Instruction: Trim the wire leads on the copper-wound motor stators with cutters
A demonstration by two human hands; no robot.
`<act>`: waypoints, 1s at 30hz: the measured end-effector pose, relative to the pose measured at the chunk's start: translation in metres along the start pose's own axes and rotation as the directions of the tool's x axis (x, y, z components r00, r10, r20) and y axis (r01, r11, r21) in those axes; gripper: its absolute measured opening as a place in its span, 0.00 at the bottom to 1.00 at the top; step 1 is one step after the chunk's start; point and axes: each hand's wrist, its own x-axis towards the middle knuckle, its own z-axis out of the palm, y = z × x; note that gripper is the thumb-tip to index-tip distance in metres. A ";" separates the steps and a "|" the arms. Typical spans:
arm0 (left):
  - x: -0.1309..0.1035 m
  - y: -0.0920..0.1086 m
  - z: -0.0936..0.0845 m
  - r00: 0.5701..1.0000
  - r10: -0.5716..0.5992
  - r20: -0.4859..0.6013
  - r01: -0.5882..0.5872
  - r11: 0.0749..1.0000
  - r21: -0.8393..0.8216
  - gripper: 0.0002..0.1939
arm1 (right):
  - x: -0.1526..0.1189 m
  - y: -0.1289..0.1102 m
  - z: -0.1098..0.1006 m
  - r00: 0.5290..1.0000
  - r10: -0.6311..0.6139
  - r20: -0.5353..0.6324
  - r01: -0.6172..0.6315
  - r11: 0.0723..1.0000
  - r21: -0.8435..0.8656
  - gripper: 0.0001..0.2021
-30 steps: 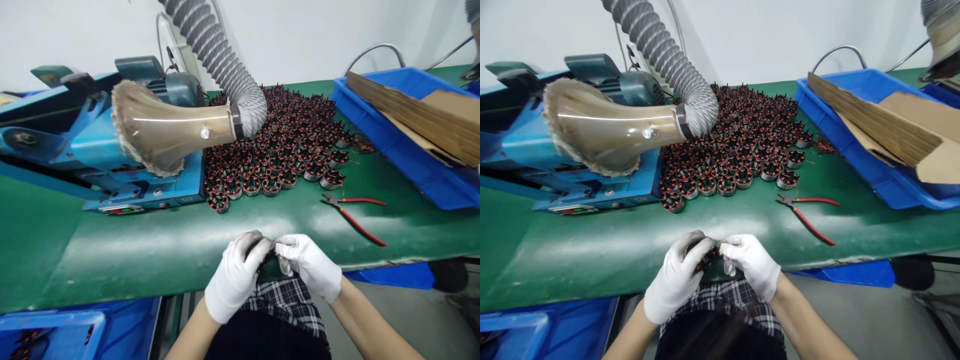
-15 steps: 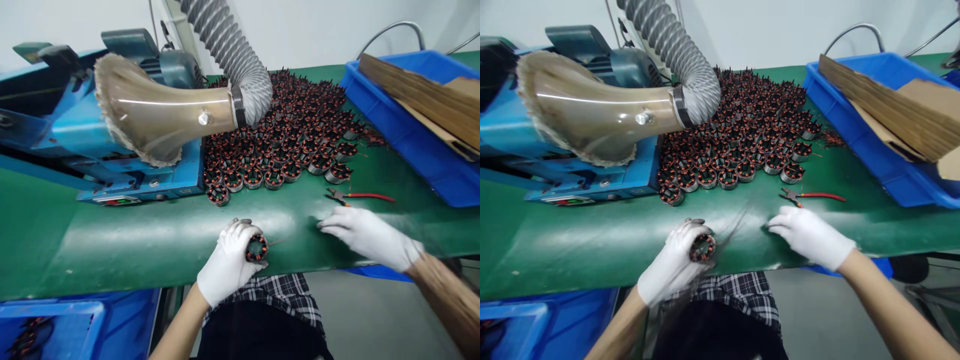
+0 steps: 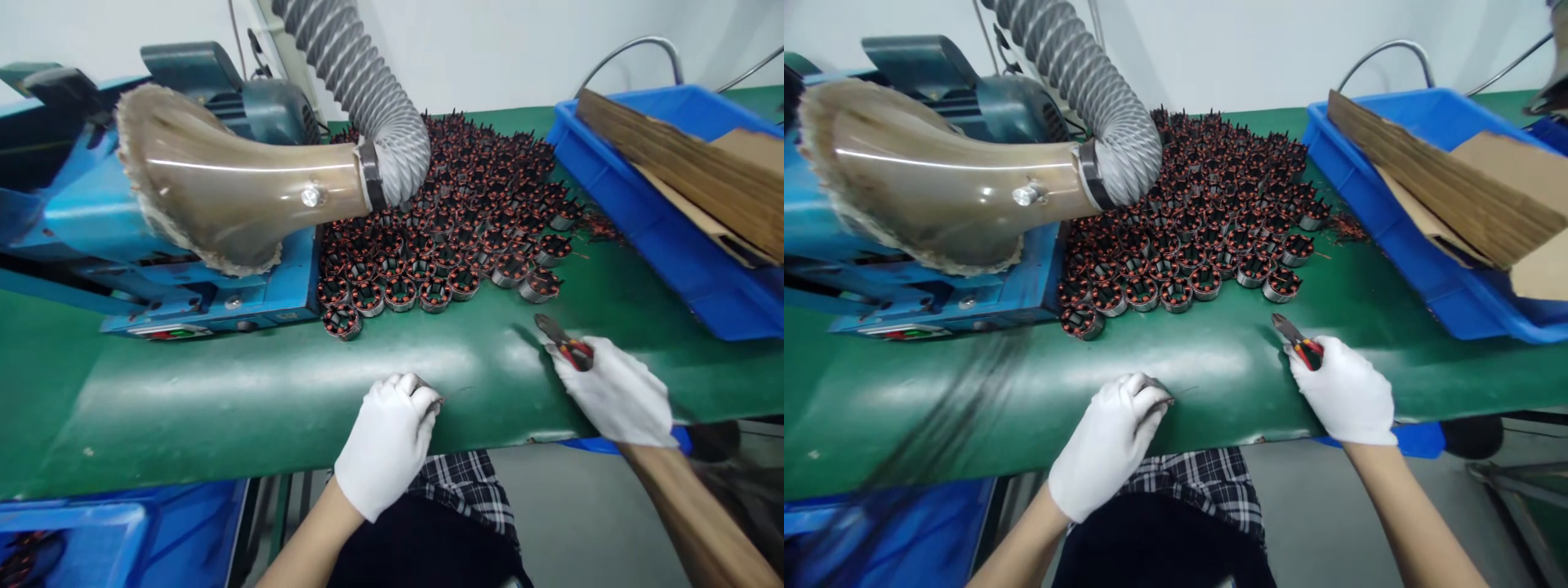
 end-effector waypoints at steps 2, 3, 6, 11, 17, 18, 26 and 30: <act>0.001 0.005 0.003 1.000 -0.007 0.014 0.007 1.000 -0.006 0.09 | -0.018 -0.008 -0.006 0.988 0.155 0.008 -0.155 0.987 0.053 0.15; 0.002 0.007 0.005 1.000 0.002 0.021 -0.002 1.000 -0.010 0.09 | -0.027 -0.013 -0.010 0.975 0.204 0.085 -0.213 0.970 0.120 0.15; 0.004 0.012 0.009 0.998 0.041 0.042 -0.040 0.999 -0.015 0.09 | -0.057 -0.029 -0.027 0.845 0.026 0.535 -0.279 0.874 0.398 0.17; 0.002 0.013 0.010 0.995 0.060 0.084 -0.059 0.998 -0.013 0.09 | -0.087 -0.050 -0.036 0.613 -0.302 0.730 -0.315 0.754 0.576 0.15; 0.003 0.012 0.009 0.992 0.084 0.089 -0.087 0.996 0.031 0.08 | -0.094 -0.062 -0.019 0.599 -0.295 0.745 -0.377 0.716 0.587 0.14; 0.003 0.012 0.009 0.992 0.085 0.088 -0.089 0.995 0.041 0.08 | -0.097 -0.064 -0.016 0.595 -0.286 0.751 -0.411 0.695 0.590 0.13; 0.005 0.011 0.013 0.989 0.137 0.053 -0.141 0.987 0.078 0.07 | -0.113 -0.077 0.004 0.680 -0.119 0.723 -0.663 0.321 0.676 0.16; -0.005 0.004 0.009 0.976 0.180 -0.120 -0.189 0.979 -0.072 0.16 | -0.110 -0.071 -0.003 0.578 -0.207 0.790 -0.794 0.082 0.602 0.14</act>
